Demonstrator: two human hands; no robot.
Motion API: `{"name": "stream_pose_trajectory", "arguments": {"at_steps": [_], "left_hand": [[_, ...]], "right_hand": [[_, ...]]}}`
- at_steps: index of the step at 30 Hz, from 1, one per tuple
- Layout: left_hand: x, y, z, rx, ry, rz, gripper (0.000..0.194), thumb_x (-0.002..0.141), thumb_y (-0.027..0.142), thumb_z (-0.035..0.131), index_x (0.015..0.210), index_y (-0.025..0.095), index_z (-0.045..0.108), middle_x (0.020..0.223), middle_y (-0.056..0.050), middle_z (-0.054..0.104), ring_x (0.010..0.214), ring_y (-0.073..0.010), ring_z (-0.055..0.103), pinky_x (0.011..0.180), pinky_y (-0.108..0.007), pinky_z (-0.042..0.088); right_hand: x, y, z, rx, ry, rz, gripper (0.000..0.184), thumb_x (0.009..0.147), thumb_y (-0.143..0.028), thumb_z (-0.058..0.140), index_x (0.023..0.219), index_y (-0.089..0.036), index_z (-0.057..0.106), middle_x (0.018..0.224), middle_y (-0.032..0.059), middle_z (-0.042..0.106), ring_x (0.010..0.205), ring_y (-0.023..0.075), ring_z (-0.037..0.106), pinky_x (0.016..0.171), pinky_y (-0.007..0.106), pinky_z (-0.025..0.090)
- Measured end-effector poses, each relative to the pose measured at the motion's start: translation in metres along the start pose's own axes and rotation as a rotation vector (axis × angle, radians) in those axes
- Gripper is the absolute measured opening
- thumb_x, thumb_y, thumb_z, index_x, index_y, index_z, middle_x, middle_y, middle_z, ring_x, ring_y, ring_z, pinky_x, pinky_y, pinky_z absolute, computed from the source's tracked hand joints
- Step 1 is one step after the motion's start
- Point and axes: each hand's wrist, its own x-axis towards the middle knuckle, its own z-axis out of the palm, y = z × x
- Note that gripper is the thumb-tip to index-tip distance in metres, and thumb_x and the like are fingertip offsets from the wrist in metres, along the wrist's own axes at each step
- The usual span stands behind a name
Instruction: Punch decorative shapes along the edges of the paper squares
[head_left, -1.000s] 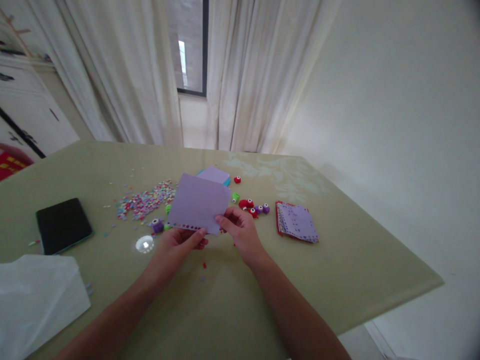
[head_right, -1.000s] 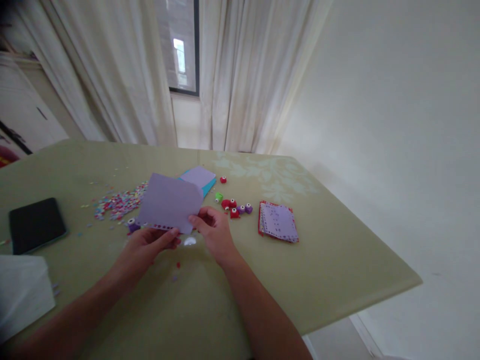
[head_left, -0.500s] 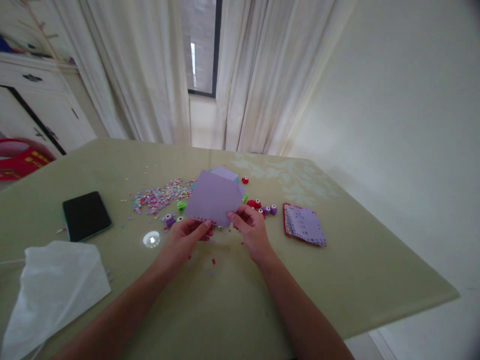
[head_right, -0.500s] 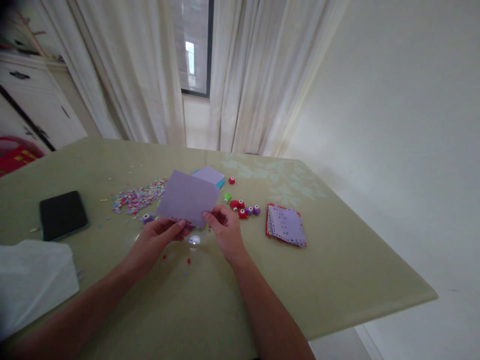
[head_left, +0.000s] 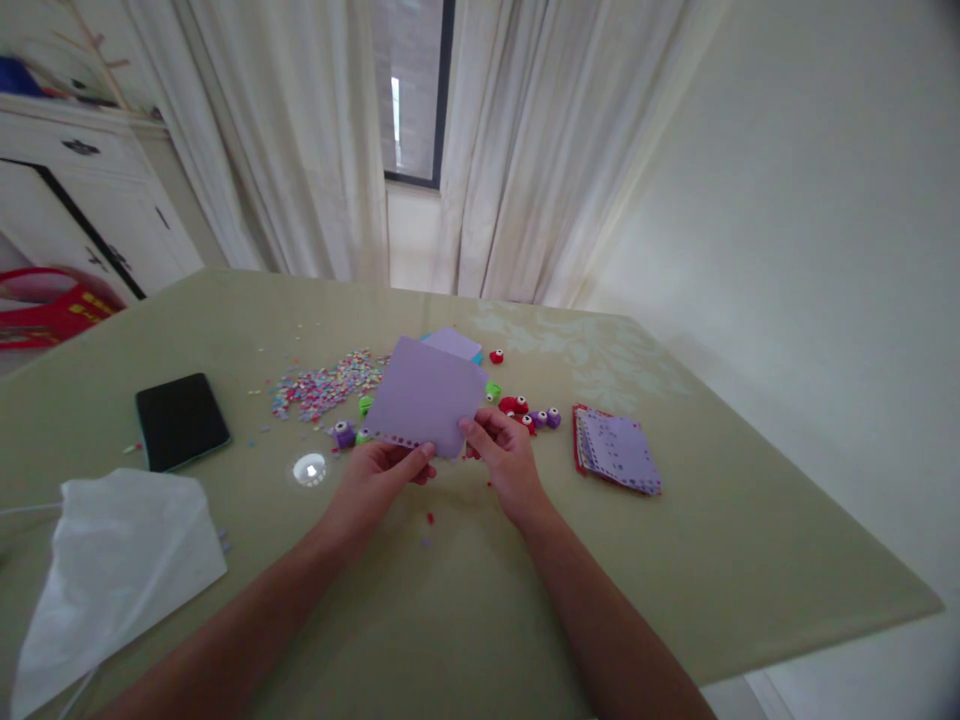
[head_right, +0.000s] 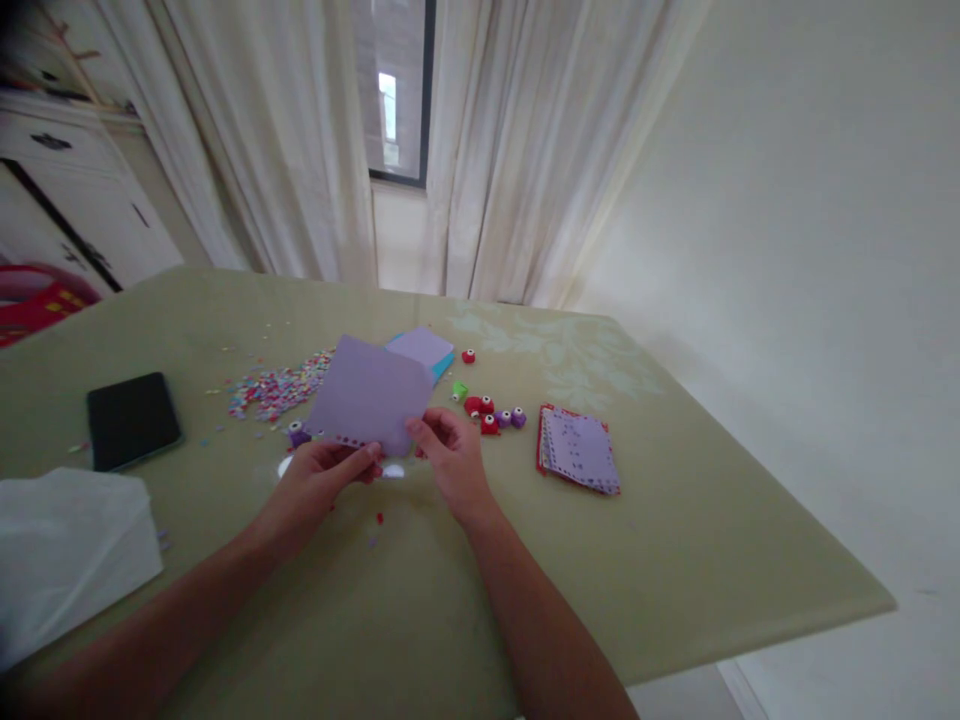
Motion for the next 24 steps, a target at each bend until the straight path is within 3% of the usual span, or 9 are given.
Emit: {"name": "stream_pose_trajectory", "arguments": {"at_steps": [3,6,8,11,14,16,21,24], "left_hand": [[0.003,-0.002,-0.002,-0.014,0.034,0.013,0.041,0.066,0.058,0.097,0.072,0.019,0.084,0.073,-0.009,0.082,0.067,-0.0218,0.073,0.070,-0.031,0.060],[0.004,-0.001,-0.002,-0.065,0.047,0.030,0.045,0.062,0.058,0.101,0.076,0.019,0.084,0.077,-0.008,0.083,0.070,-0.0222,0.075,0.072,-0.032,0.062],[0.003,0.000,-0.002,-0.102,0.047,0.033,0.048,0.059,0.058,0.103,0.079,0.019,0.084,0.079,-0.008,0.084,0.072,-0.0222,0.075,0.074,-0.033,0.063],[0.003,0.001,-0.004,-0.156,0.054,0.024,0.050,0.058,0.058,0.104,0.081,0.018,0.084,0.081,-0.008,0.084,0.073,-0.0220,0.076,0.077,-0.033,0.064],[0.006,0.000,-0.007,-0.207,0.080,0.040,0.048,0.063,0.059,0.101,0.082,0.018,0.083,0.082,-0.008,0.085,0.076,-0.0217,0.077,0.079,-0.033,0.063],[0.008,0.001,-0.009,-0.205,0.107,0.046,0.048,0.064,0.060,0.100,0.083,0.018,0.084,0.083,-0.009,0.085,0.076,-0.0218,0.077,0.079,-0.032,0.063],[0.006,0.010,-0.011,-0.090,0.122,0.074,0.043,0.066,0.054,0.099,0.083,0.017,0.084,0.078,-0.006,0.082,0.070,-0.0197,0.074,0.071,-0.029,0.060],[0.005,0.013,-0.010,-0.123,0.139,0.062,0.042,0.065,0.049,0.100,0.089,0.019,0.083,0.079,-0.003,0.081,0.067,-0.0187,0.072,0.067,-0.028,0.060]], "right_hand": [[0.010,0.002,-0.021,-0.291,0.119,-0.099,0.042,0.101,-0.059,0.062,0.105,-0.020,0.077,0.093,0.0082,0.076,0.074,0.0214,0.065,0.071,0.035,0.053],[0.017,0.007,-0.049,-0.854,0.254,-0.150,0.025,0.094,-0.038,0.075,0.108,-0.018,0.078,0.111,0.0154,0.075,0.102,0.0308,0.068,0.096,0.045,0.053],[0.017,0.011,-0.061,-1.086,0.250,-0.092,0.028,0.089,-0.029,0.081,0.114,-0.017,0.078,0.122,0.0191,0.073,0.116,0.0354,0.066,0.106,0.049,0.050],[0.015,0.014,-0.065,-1.194,0.146,-0.014,0.022,0.092,-0.025,0.079,0.113,-0.018,0.079,0.120,0.0172,0.075,0.115,0.0339,0.068,0.106,0.047,0.050],[0.015,0.012,-0.061,-1.150,0.105,0.005,0.014,0.093,-0.019,0.075,0.107,-0.019,0.078,0.115,0.0144,0.078,0.108,0.0308,0.071,0.100,0.044,0.051],[0.016,0.008,-0.058,-1.026,0.155,-0.018,0.015,0.090,-0.021,0.078,0.104,-0.019,0.079,0.111,0.0130,0.080,0.102,0.0291,0.072,0.096,0.042,0.052],[0.015,-0.007,-0.050,-0.338,0.278,0.007,0.042,0.092,-0.059,0.076,0.104,-0.019,0.081,0.080,0.0037,0.074,0.064,0.0190,0.059,0.063,0.032,0.048],[0.009,-0.014,-0.040,-0.061,0.196,0.052,0.041,0.084,-0.053,0.086,0.109,-0.020,0.084,0.085,0.0031,0.075,0.066,0.0159,0.057,0.063,0.030,0.047]]}}
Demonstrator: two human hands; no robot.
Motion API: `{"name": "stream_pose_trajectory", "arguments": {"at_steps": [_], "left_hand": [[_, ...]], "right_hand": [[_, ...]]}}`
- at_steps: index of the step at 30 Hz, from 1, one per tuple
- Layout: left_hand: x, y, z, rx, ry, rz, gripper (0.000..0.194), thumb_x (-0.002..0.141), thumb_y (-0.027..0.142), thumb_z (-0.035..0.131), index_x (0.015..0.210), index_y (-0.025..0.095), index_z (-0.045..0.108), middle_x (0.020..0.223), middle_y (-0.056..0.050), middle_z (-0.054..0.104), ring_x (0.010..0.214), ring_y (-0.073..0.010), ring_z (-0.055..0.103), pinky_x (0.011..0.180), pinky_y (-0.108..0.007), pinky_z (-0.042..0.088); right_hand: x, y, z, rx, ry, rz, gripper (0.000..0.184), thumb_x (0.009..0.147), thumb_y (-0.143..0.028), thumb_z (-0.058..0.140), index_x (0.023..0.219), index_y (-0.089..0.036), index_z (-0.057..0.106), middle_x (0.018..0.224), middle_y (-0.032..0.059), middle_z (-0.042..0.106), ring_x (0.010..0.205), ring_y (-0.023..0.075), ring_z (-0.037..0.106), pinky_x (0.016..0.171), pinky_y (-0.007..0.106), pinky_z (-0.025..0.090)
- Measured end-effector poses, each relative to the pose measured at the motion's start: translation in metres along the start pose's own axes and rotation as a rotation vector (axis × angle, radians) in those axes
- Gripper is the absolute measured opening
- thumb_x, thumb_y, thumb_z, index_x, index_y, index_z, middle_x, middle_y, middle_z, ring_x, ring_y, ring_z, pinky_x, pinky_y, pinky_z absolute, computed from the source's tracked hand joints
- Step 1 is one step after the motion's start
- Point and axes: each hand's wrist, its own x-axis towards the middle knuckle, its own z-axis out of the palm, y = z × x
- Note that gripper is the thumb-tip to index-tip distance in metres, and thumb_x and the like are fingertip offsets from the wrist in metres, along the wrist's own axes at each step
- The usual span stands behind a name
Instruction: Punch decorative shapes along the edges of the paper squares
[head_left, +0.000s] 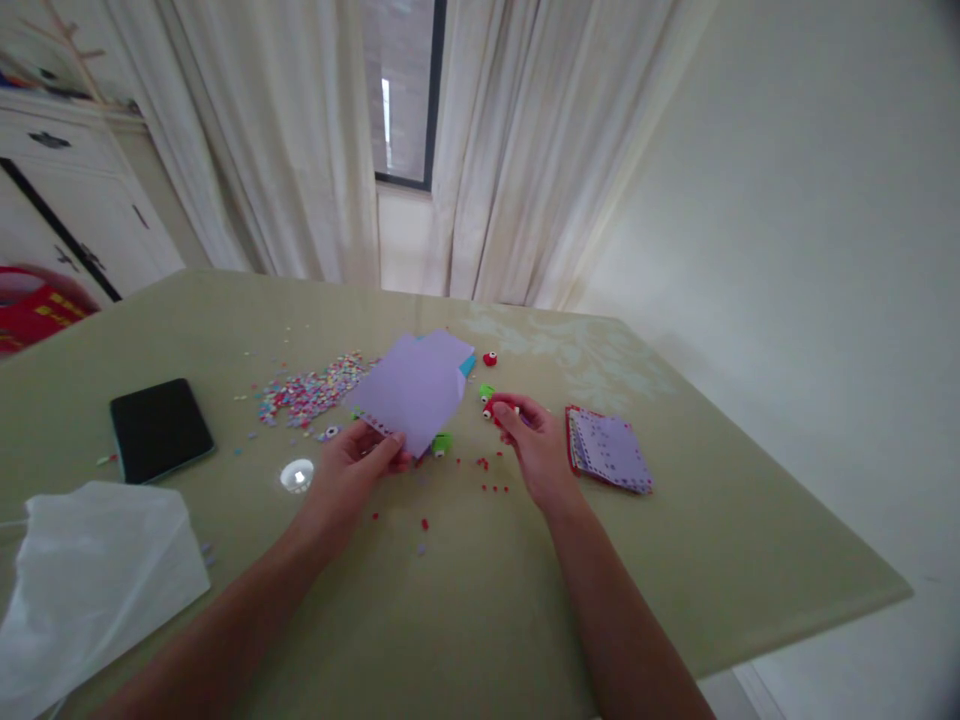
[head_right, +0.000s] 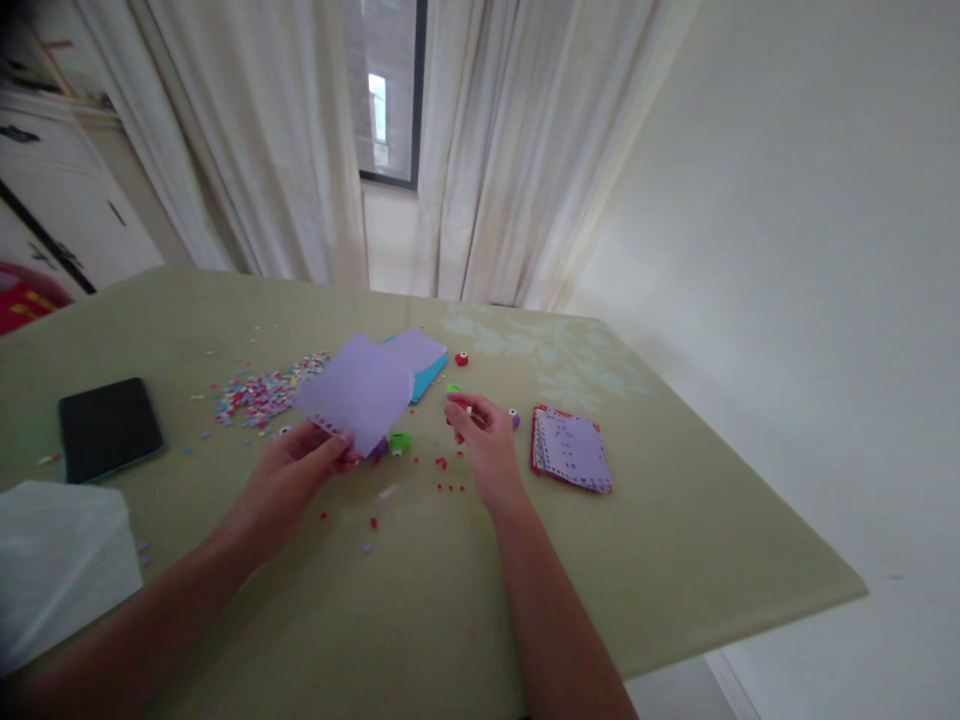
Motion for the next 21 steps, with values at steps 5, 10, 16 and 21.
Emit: {"name": "stream_pose_trajectory", "arguments": {"at_steps": [5,10,16,21], "left_hand": [[0.003,-0.003,-0.003,-0.012,0.005,0.015,0.043,0.065,0.048,0.101,0.093,0.020,0.084,0.087,-0.006,0.084,0.073,-0.0220,0.076,0.072,-0.030,0.062],[0.009,-0.010,-0.008,-0.124,0.079,-0.035,0.029,0.068,0.036,0.101,0.081,0.021,0.079,0.081,0.000,0.081,0.069,-0.0166,0.074,0.072,-0.026,0.063],[0.011,-0.006,-0.006,-0.287,0.131,-0.101,0.027,0.068,0.015,0.096,0.078,0.020,0.071,0.075,0.002,0.077,0.064,-0.0121,0.074,0.061,-0.018,0.062],[0.011,-0.002,-0.002,-0.358,0.155,-0.135,0.025,0.074,0.013,0.092,0.072,0.021,0.069,0.074,0.002,0.078,0.064,-0.0131,0.077,0.060,-0.018,0.063]], "right_hand": [[-0.011,-0.003,0.017,0.071,-0.108,-0.008,0.036,0.077,-0.041,0.093,0.107,-0.024,0.084,0.090,0.0024,0.075,0.077,0.0182,0.062,0.069,0.031,0.049],[-0.021,-0.003,0.031,0.058,-0.128,-0.063,0.035,0.091,-0.047,0.082,0.117,-0.025,0.077,0.082,-0.0007,0.066,0.063,0.0146,0.052,0.057,0.029,0.041],[-0.031,-0.001,0.039,-0.064,-0.143,-0.120,0.032,0.085,-0.034,0.087,0.117,-0.027,0.083,0.094,0.0025,0.071,0.072,0.0165,0.057,0.069,0.032,0.046],[-0.032,0.003,0.042,-0.031,-0.162,-0.076,0.037,0.081,-0.035,0.090,0.118,-0.029,0.084,0.095,0.0028,0.072,0.073,0.0173,0.057,0.071,0.033,0.048]]}}
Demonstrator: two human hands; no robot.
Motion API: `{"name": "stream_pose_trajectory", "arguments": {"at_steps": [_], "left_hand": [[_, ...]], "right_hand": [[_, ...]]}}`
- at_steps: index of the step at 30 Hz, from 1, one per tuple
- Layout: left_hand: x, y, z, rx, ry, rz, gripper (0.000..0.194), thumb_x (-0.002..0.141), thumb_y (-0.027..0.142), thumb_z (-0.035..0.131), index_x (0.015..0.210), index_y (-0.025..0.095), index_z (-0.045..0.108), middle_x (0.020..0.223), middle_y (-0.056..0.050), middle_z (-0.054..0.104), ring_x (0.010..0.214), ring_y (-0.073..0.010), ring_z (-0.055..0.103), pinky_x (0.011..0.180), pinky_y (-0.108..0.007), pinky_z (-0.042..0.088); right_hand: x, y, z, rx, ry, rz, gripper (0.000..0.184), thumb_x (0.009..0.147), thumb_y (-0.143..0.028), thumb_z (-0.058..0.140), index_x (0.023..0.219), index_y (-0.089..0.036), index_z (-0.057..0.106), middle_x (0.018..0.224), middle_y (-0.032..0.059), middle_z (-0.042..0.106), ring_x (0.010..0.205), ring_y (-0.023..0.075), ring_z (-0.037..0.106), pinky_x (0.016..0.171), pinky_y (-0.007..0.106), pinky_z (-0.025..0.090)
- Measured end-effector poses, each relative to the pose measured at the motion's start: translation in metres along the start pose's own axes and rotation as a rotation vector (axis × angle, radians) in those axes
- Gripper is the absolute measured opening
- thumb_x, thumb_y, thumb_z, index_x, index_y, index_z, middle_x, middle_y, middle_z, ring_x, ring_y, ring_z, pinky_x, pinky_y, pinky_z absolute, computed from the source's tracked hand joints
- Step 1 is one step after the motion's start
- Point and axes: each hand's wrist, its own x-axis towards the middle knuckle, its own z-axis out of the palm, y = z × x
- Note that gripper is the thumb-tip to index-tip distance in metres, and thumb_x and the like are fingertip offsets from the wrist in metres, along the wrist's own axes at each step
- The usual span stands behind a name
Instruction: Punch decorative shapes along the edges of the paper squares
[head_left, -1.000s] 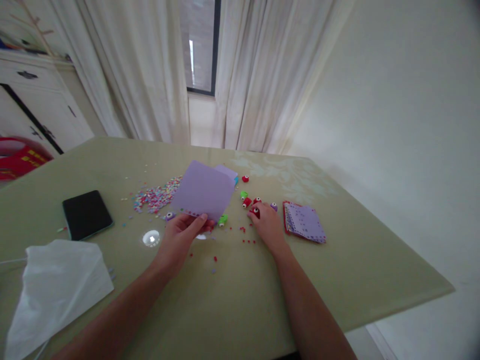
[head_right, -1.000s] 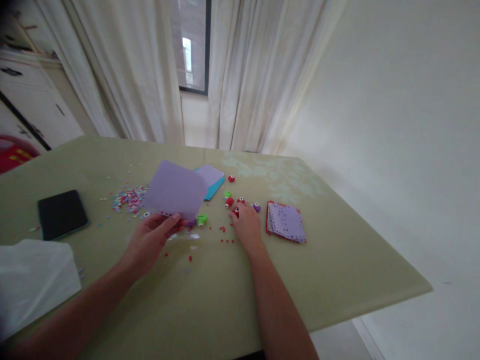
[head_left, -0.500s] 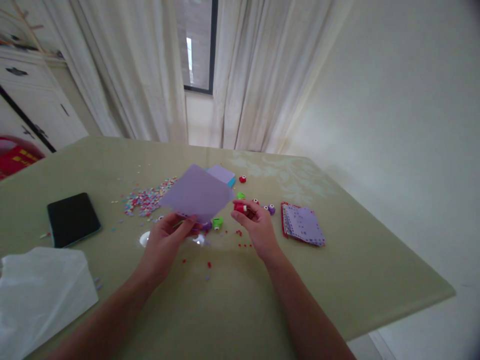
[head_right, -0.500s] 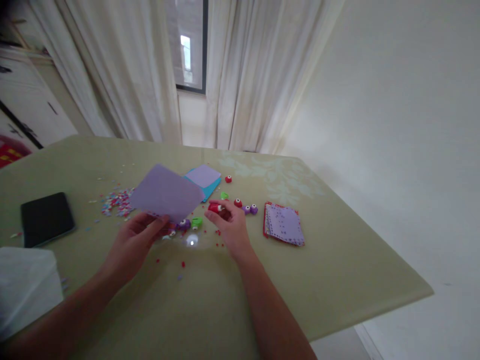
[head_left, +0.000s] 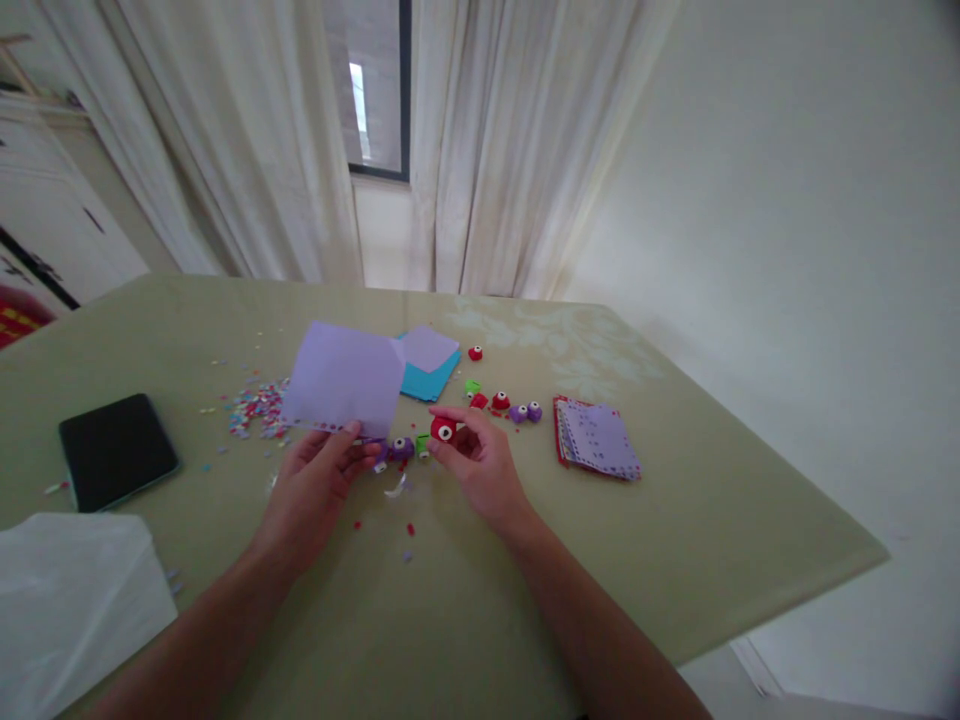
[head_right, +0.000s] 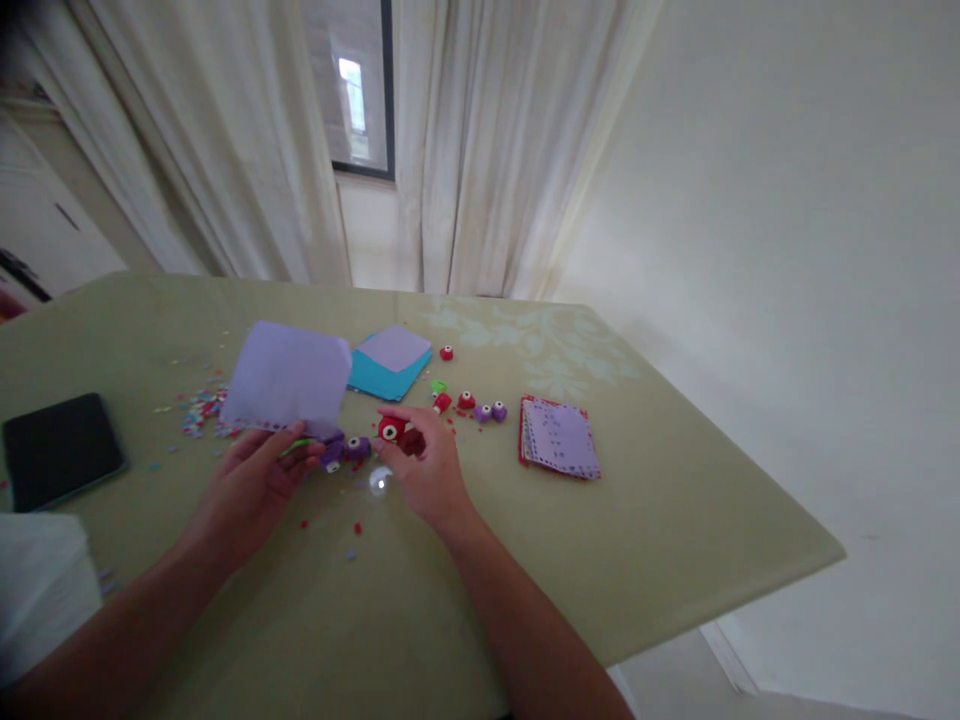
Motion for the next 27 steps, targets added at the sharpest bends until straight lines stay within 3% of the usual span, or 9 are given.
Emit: {"name": "stream_pose_trajectory", "arguments": {"at_steps": [6,13,18,22,27], "left_hand": [[-0.002,-0.001,0.000,0.112,-0.013,0.076,0.021,0.068,0.016,0.095,0.078,0.019,0.077,0.074,-0.001,0.079,0.062,-0.0143,0.075,0.060,-0.019,0.063],[-0.002,0.001,0.001,0.042,-0.052,0.029,0.027,0.062,0.020,0.098,0.080,0.019,0.078,0.076,0.001,0.079,0.067,-0.0136,0.077,0.066,-0.020,0.066],[-0.005,0.005,0.001,0.027,-0.096,0.000,0.036,0.061,0.024,0.102,0.088,0.018,0.080,0.079,0.003,0.078,0.057,-0.0089,0.070,0.055,-0.015,0.060],[-0.006,0.006,0.001,0.047,-0.134,-0.001,0.046,0.064,0.020,0.101,0.106,0.020,0.081,0.089,0.004,0.080,0.048,-0.0026,0.060,0.046,-0.011,0.052],[-0.008,0.008,0.001,0.025,-0.105,-0.060,0.038,0.061,0.020,0.101,0.089,0.019,0.076,0.078,0.005,0.076,0.049,-0.0068,0.064,0.046,-0.015,0.053]], "right_hand": [[-0.002,-0.004,0.005,0.201,-0.094,0.198,0.038,0.077,-0.044,0.094,0.108,-0.026,0.082,0.089,0.0017,0.076,0.073,0.0172,0.061,0.066,0.030,0.046],[-0.007,-0.002,0.014,0.285,-0.173,0.310,0.046,0.072,-0.044,0.096,0.111,-0.025,0.081,0.098,0.0032,0.081,0.080,0.0192,0.068,0.073,0.031,0.051],[-0.011,0.003,0.016,0.180,-0.236,0.318,0.040,0.078,-0.047,0.093,0.108,-0.024,0.080,0.098,0.0035,0.079,0.076,0.0172,0.065,0.068,0.030,0.048],[-0.013,0.009,0.017,0.139,-0.285,0.276,0.042,0.081,-0.051,0.092,0.109,-0.024,0.078,0.104,0.0048,0.079,0.085,0.0190,0.068,0.079,0.034,0.052],[-0.013,0.012,0.018,0.177,-0.338,0.297,0.047,0.079,-0.053,0.093,0.110,-0.024,0.074,0.100,0.0024,0.076,0.081,0.0177,0.066,0.076,0.032,0.051]]}}
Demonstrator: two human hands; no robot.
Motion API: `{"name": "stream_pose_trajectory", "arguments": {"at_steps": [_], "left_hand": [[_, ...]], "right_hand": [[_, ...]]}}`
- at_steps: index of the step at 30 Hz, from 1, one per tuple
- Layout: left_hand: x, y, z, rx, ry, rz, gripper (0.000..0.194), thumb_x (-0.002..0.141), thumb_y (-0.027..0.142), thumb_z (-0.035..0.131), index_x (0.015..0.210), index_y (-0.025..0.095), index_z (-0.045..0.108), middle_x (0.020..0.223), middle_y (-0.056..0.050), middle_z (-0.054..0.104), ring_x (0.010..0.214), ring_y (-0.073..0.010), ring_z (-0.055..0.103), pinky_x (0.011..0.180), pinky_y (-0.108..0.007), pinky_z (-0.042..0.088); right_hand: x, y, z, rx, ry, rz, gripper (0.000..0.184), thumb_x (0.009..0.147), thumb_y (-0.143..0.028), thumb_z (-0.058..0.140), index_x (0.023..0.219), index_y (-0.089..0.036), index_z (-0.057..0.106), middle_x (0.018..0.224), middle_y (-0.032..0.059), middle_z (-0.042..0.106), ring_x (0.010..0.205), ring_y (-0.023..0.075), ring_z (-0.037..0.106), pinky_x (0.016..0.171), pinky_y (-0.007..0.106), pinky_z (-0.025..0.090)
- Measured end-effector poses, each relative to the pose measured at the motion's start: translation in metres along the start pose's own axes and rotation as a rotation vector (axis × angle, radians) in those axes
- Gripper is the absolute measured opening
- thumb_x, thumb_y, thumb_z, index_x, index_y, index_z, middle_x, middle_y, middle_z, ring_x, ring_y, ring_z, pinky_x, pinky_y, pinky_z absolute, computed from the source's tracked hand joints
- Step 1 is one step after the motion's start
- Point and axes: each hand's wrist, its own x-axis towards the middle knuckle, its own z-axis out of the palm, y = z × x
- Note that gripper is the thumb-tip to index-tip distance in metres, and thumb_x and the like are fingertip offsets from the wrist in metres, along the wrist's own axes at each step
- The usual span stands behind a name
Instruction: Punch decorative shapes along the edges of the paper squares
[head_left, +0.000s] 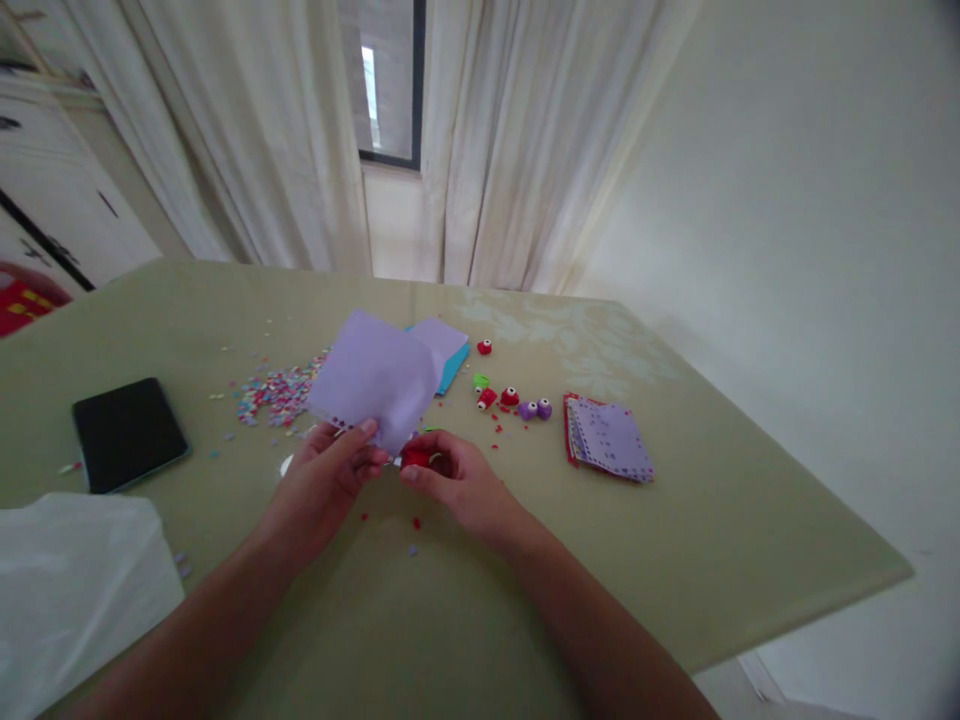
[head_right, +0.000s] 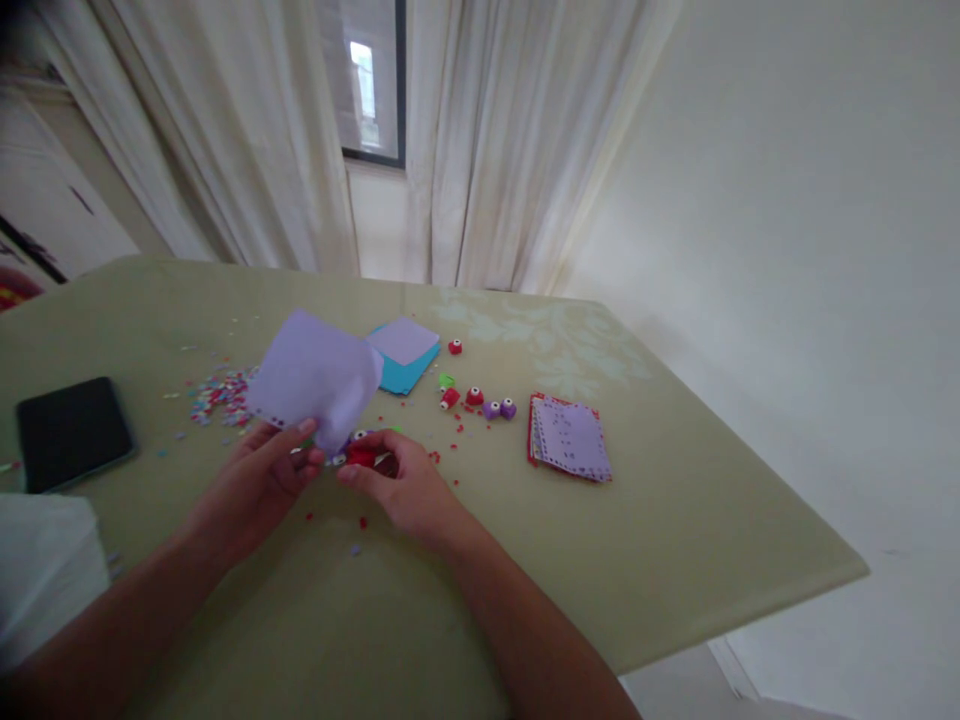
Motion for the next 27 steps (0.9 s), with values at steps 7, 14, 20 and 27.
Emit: {"name": "stream_pose_trajectory", "arguments": {"at_steps": [7,14,20,27], "left_hand": [[-0.001,-0.001,0.001,-0.017,-0.042,-0.047,0.029,0.061,0.020,0.103,0.070,0.018,0.075,0.065,0.001,0.074,0.058,-0.0121,0.070,0.055,-0.018,0.060],[-0.002,0.002,0.005,-0.062,0.039,-0.098,0.022,0.064,0.011,0.094,0.069,0.019,0.074,0.068,0.001,0.076,0.054,-0.0137,0.073,0.046,-0.018,0.057],[0.000,-0.004,0.000,0.036,0.059,-0.039,0.025,0.060,0.018,0.101,0.078,0.016,0.083,0.071,-0.002,0.080,0.055,-0.0118,0.071,0.046,-0.015,0.056],[-0.004,-0.007,0.001,0.109,-0.017,0.008,0.040,0.058,0.036,0.107,0.083,0.014,0.084,0.077,-0.004,0.083,0.061,-0.0141,0.073,0.055,-0.020,0.060]], "right_hand": [[0.001,0.001,0.001,0.073,0.006,-0.018,0.050,0.075,-0.048,0.097,0.110,-0.025,0.072,0.096,0.0008,0.075,0.083,0.0181,0.068,0.076,0.031,0.053],[-0.002,-0.005,0.005,0.108,0.037,0.021,0.053,0.066,-0.043,0.102,0.106,-0.024,0.074,0.094,0.0012,0.078,0.084,0.0200,0.073,0.079,0.034,0.057],[0.000,-0.005,0.005,0.152,0.069,0.003,0.055,0.060,-0.043,0.106,0.101,-0.024,0.076,0.093,0.0001,0.079,0.082,0.0184,0.073,0.079,0.033,0.059],[0.001,-0.010,0.003,0.275,0.106,-0.059,0.052,0.060,-0.041,0.107,0.096,-0.023,0.075,0.090,-0.0013,0.079,0.080,0.0158,0.072,0.081,0.031,0.058]]}}
